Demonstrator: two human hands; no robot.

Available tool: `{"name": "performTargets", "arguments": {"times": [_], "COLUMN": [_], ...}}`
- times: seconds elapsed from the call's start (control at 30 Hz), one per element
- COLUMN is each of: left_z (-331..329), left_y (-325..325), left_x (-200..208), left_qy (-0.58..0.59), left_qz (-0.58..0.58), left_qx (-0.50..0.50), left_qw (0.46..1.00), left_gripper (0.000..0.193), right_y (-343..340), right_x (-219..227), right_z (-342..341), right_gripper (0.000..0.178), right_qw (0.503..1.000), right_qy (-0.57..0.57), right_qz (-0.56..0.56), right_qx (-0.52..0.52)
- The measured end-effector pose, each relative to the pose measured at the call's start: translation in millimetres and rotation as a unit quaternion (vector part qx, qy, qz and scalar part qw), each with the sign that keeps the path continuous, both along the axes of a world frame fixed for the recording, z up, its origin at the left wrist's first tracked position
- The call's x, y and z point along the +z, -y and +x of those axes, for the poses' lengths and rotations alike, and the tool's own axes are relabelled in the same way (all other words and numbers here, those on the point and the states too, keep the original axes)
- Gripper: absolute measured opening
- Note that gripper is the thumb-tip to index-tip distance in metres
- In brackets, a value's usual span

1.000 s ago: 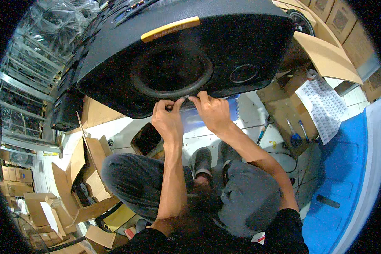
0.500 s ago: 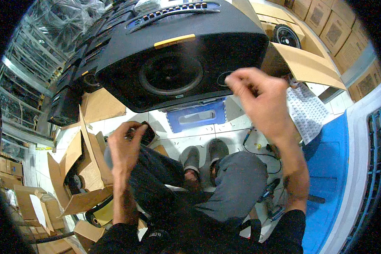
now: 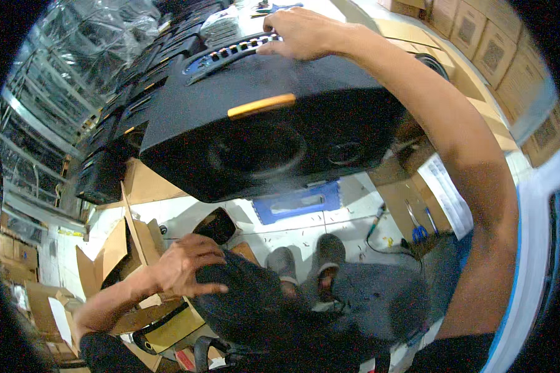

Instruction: The person assembles a portable speaker by attaching a control panel, inserting a speaker driver, and soldering wires. They handle multiple speaker units and use a soldering iron to connect components.

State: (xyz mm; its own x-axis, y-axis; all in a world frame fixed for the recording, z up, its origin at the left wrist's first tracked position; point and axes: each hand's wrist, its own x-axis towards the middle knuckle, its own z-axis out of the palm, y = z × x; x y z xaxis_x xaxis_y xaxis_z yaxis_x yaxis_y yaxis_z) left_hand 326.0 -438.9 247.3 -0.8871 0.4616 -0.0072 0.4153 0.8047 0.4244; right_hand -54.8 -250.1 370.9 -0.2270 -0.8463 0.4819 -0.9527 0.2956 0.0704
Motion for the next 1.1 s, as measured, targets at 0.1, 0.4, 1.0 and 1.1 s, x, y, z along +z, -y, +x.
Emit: {"name": "performTargets", "arguments": {"times": [0.1,0.4,1.0,1.1], "left_z": [-1.7,-24.7,-3.6,-18.5], "left_y": [7.6,41.2,-44.9,-92.5], "left_x": [-2.6,-48.5,67.0,216.4], "left_qy": [0.019,-0.001,0.187,0.086], "left_qz": [0.000,0.041,-0.017,0.185], "left_qx": [-0.037,-0.015,0.209,0.284], "left_qw": [0.999,0.999,0.960,0.937], "left_gripper": [0.043,0.043,0.021,0.032], "right_y": [33.7,35.8,34.9,28.4], "right_x": [-20.0,-21.4,1.7,42.6], "right_z": [-9.6,0.3,31.5,47.7], "right_gripper": [0.058,0.036,0.040,0.054], "right_qw": [0.998,0.989,0.959,0.950], "right_qy": [0.053,0.139,0.216,0.206], "right_qz": [0.028,0.037,0.166,0.222], "right_qx": [0.025,0.042,-0.072,-0.082]}}
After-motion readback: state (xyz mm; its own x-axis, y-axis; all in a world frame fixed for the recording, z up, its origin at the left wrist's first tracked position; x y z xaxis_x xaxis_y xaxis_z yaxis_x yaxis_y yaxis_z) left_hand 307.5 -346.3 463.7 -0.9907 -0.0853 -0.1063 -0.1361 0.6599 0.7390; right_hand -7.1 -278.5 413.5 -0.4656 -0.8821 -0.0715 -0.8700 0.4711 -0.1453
